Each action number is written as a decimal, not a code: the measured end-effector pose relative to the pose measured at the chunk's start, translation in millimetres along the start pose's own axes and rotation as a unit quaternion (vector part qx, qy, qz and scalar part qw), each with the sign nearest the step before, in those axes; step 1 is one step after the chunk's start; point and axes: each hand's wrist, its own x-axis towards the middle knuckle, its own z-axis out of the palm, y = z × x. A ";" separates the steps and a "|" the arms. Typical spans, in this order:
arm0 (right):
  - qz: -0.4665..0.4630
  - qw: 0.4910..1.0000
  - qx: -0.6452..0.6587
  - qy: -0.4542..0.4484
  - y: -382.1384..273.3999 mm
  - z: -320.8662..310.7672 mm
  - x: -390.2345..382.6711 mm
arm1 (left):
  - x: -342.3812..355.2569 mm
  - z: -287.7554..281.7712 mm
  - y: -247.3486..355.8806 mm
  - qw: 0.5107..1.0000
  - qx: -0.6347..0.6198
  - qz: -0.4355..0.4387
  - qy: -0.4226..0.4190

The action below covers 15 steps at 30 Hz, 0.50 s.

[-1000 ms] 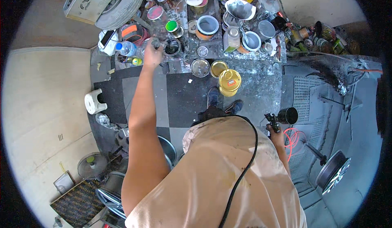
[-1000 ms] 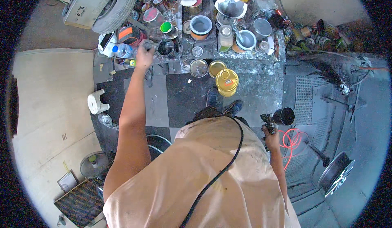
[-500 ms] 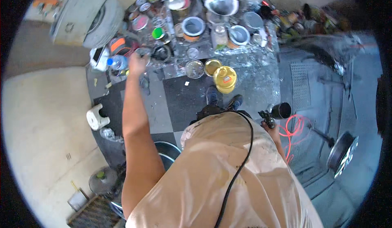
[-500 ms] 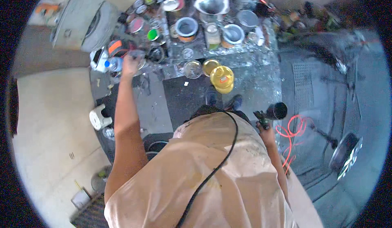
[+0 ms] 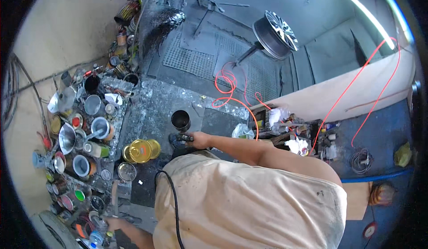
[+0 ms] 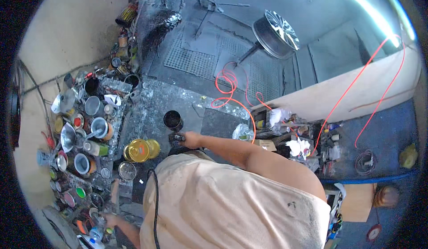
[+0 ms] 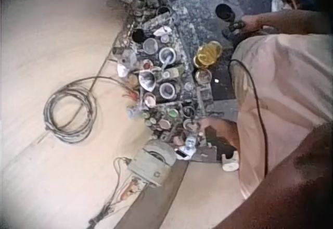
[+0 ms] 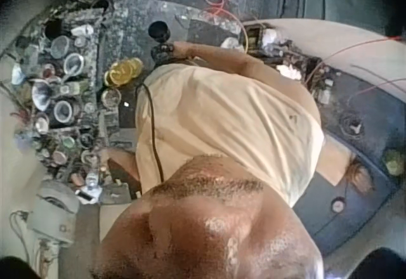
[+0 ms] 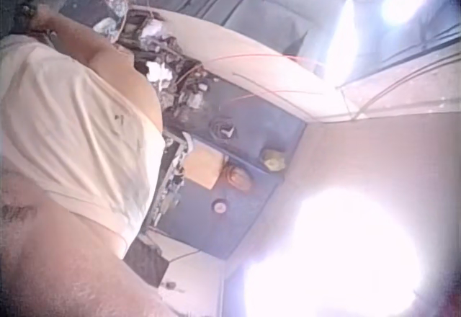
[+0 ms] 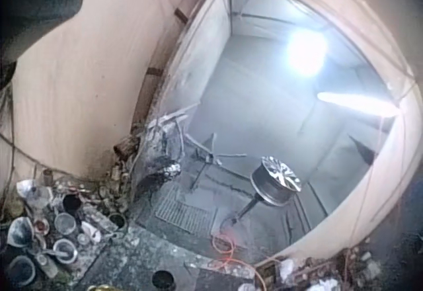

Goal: Mask parts of a car rim with tape and then apply spray paint using a spray gun.

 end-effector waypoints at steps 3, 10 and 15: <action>0.008 0.999 -0.019 -0.038 10.6 -1.9 -0.8 | 22.0 40.6 10.9 0.999 0.007 -0.040 0.032; 0.018 0.997 -0.056 -0.055 -5.9 -30.6 -30.6 | -18.8 97.8 77.1 0.963 0.265 -0.050 0.029; 0.074 0.988 -0.121 -0.060 -13.0 -49.8 -37.4 | -6.9 101.9 111.6 0.974 0.132 -0.181 0.016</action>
